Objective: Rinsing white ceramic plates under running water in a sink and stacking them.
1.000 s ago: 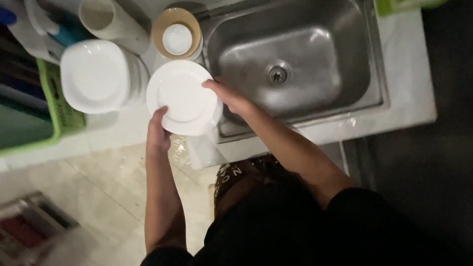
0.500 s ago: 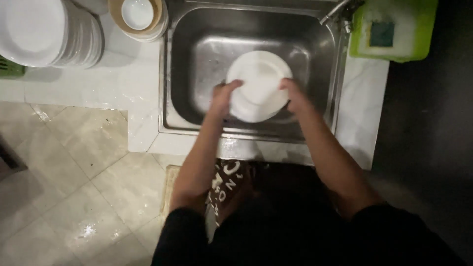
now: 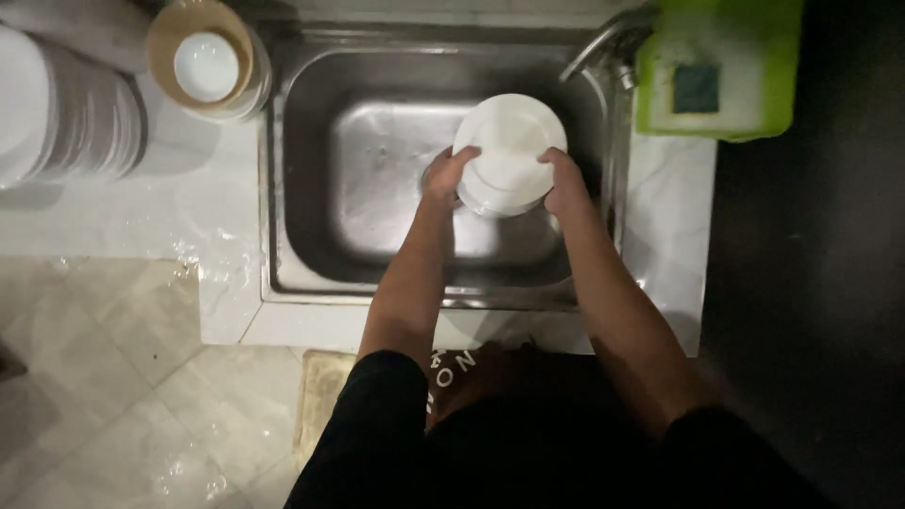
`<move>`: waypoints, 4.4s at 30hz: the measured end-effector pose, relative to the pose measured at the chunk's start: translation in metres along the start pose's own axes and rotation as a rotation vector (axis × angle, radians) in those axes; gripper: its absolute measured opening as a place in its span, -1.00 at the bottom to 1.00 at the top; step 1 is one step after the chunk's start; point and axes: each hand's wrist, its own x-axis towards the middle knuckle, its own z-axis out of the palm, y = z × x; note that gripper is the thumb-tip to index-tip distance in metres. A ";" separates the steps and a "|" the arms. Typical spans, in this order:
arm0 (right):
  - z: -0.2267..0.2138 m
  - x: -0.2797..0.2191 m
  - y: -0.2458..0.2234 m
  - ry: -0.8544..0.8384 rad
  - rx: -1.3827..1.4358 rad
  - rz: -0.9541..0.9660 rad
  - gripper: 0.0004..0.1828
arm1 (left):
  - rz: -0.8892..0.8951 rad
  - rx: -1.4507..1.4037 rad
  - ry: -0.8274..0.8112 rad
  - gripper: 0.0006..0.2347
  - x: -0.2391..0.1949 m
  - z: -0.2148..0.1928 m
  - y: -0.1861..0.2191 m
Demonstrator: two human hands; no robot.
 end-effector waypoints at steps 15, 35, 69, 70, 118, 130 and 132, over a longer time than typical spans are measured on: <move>-0.005 0.103 -0.075 0.222 0.644 -0.356 -0.77 | -0.001 0.390 -0.051 -0.62 -0.019 -0.012 -0.004; -0.036 -0.019 -0.004 -0.048 -0.965 -1.085 -0.52 | 0.372 0.600 0.145 -0.61 -0.039 0.002 0.015; -0.036 -0.090 -0.061 -0.515 0.763 -0.101 -0.15 | 1.047 1.595 0.010 -0.35 -0.097 0.047 0.111; -0.028 -0.086 -0.051 -0.519 0.761 -0.101 -0.15 | 1.047 1.594 0.015 -0.35 -0.091 0.059 0.111; -0.015 -0.041 -0.052 -0.837 0.777 -0.274 -0.43 | 1.255 0.987 -0.191 -0.40 -0.117 0.088 0.067; 0.042 -0.037 -0.056 -0.584 0.010 -0.614 -0.34 | 0.671 0.651 0.141 -0.66 -0.145 0.072 0.089; 0.035 0.008 -0.046 -0.460 0.184 -0.282 -0.32 | 0.686 0.745 -0.006 -0.67 -0.160 0.058 0.109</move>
